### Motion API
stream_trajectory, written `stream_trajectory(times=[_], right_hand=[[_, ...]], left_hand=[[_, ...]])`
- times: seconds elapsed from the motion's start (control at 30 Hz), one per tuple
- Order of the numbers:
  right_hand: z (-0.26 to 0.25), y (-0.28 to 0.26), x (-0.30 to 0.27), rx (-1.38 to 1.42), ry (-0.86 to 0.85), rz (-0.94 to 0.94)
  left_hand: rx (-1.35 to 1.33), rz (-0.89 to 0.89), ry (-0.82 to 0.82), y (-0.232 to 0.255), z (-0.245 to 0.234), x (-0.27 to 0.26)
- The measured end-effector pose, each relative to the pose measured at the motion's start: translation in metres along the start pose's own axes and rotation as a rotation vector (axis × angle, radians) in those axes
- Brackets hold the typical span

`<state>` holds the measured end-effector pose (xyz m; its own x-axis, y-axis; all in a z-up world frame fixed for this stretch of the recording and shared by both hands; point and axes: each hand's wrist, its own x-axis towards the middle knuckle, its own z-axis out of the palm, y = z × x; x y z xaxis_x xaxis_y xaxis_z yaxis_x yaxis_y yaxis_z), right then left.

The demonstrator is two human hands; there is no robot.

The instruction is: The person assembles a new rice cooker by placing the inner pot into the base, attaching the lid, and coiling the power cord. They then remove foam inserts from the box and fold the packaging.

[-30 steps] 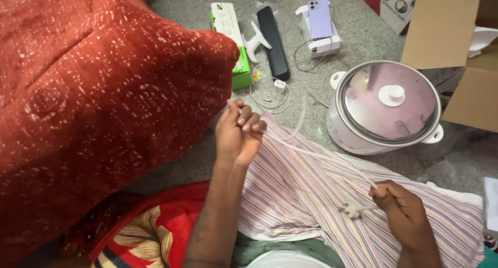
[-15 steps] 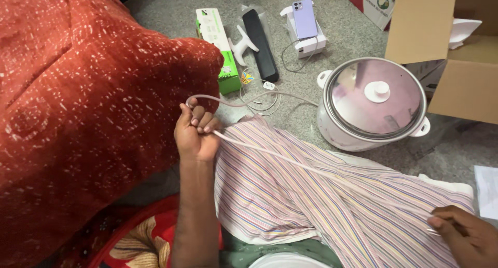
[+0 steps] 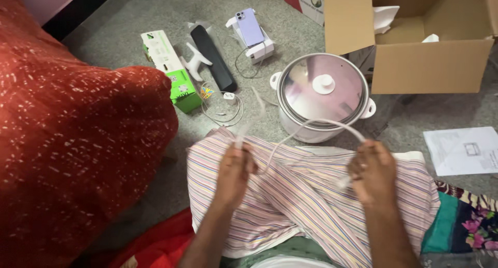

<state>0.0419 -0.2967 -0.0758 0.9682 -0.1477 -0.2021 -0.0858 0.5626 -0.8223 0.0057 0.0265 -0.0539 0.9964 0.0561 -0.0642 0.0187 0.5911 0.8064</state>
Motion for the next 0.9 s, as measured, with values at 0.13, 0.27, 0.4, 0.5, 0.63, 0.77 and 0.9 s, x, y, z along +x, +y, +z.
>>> stream_trajectory(times=[0.13,0.27,0.4,0.5,0.63,0.77,0.9], right_hand=[[0.044,0.014,-0.015,0.098,-0.213,0.1],[0.077,0.021,-0.05,-0.429,-0.498,-0.098],[0.096,0.029,-0.08,-0.927,-0.773,-0.353],[0.092,0.027,-0.084,-1.215,-0.843,-0.029],[0.069,0.014,-0.07,-1.248,-0.943,-0.026],[0.05,-0.004,-0.049,-1.343,-0.881,-0.052],[0.052,-0.005,-0.039,-1.68,-0.75,0.275]], left_hand=[[0.046,-0.017,-0.207,-0.018,0.033,-0.007],[-0.129,-0.278,0.013,-0.011,0.061,-0.005],[-0.311,-0.392,0.166,0.001,0.063,-0.003],[-0.394,-0.334,0.084,0.007,0.044,0.001],[-0.493,-0.244,0.023,0.021,0.0,0.017],[-0.614,-0.175,-0.102,0.032,-0.031,0.031],[-0.609,-0.193,-0.132,0.027,-0.035,0.038]])
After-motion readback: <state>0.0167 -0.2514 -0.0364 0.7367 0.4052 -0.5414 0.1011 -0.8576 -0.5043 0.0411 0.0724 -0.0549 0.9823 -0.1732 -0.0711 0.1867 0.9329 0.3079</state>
